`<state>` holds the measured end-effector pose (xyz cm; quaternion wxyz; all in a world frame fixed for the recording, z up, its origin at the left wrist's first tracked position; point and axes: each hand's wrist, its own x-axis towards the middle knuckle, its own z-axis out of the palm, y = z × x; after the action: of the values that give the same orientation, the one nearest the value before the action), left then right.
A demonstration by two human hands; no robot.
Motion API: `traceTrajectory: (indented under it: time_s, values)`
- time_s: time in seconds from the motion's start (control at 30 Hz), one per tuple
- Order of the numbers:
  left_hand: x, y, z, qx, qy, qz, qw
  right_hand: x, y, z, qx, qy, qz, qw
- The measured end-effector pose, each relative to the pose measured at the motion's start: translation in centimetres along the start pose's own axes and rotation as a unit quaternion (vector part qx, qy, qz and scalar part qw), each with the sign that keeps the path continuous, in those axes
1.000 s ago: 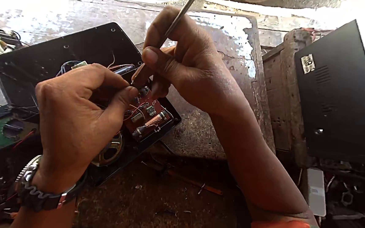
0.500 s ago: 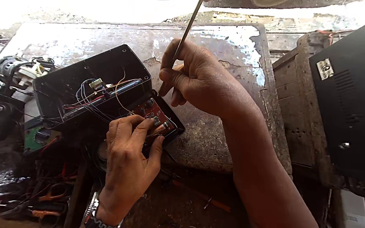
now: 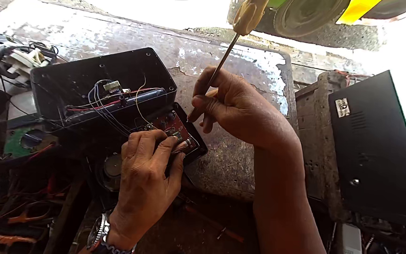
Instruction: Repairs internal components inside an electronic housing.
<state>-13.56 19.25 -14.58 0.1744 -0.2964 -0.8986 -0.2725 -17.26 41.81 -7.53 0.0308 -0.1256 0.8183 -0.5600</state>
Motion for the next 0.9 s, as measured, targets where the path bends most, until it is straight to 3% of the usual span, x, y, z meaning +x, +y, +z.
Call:
traceTrajectory:
  time_s: [0.33, 0.9]
  values:
    - [-0.2, 0.2, 0.3, -0.006, 0.012, 0.004, 1.0, -1.9, -1.4, -0.5, -0.042, -0.041, -0.066, 0.996]
    - [-0.4, 0.2, 0.6, 0.004, 0.025, 0.003, 1.0, -1.1, -0.4, 0.6, -0.085, -0.087, -0.024, 0.992]
